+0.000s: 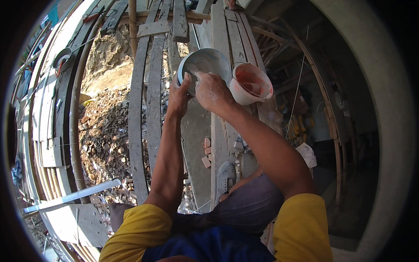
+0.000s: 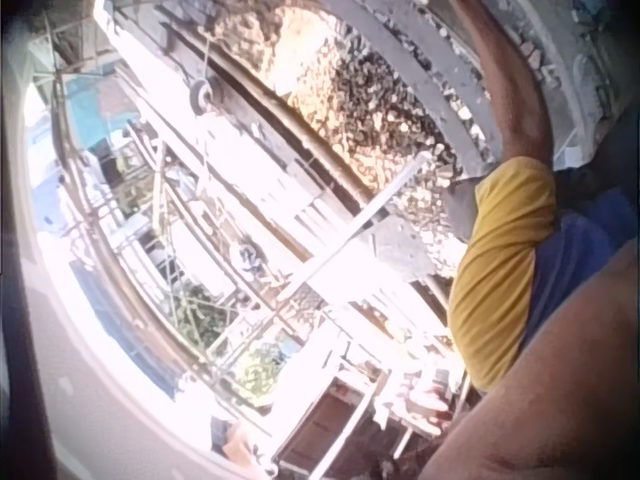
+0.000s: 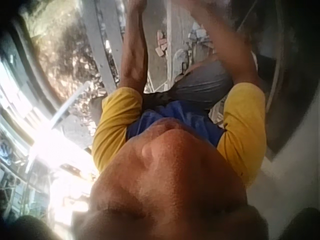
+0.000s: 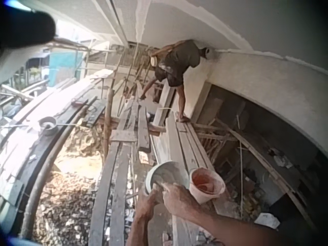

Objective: The person applies plaster to a structural beam using a scraper and a small bowl while seated on scaffolding. They scoop material from the bowl and spread it along the beam's edge, smoothing the surface with the tool and their fingers.

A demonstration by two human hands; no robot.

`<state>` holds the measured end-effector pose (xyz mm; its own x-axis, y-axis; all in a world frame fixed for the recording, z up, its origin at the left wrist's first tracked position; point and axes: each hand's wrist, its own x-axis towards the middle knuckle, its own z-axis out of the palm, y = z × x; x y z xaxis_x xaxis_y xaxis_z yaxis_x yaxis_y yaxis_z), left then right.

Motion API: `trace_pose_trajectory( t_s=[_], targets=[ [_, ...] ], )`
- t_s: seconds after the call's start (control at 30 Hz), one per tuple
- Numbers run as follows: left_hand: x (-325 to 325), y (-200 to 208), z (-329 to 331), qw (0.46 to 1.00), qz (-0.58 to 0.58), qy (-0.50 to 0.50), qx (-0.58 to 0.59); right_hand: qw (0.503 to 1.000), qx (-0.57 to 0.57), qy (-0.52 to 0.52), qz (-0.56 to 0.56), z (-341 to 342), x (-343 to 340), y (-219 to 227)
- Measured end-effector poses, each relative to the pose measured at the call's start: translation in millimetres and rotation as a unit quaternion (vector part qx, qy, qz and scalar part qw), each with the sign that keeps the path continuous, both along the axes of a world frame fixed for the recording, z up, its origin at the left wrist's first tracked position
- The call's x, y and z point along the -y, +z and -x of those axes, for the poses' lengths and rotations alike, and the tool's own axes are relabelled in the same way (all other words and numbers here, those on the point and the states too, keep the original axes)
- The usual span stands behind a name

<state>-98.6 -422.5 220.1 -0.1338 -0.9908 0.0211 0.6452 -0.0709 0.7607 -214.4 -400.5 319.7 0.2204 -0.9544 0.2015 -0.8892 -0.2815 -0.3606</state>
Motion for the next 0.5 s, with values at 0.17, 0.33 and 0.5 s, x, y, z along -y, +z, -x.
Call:
trace_pose_trajectory(
  t_s=[0.17,0.33,0.5],
  targets=[
    [-5,-1,6,1.000,-0.011,0.007,-0.006,0.999,0.030,-0.043,0.000,5,5,-2],
    [-3,2,7,1.000,0.011,0.000,-0.003,0.999,0.030,-0.045,-0.007,15,12,4],
    [-3,-8,5,1.000,-0.003,0.018,0.003,0.997,0.026,-0.025,-0.070,-14,-7,11]
  ],
)
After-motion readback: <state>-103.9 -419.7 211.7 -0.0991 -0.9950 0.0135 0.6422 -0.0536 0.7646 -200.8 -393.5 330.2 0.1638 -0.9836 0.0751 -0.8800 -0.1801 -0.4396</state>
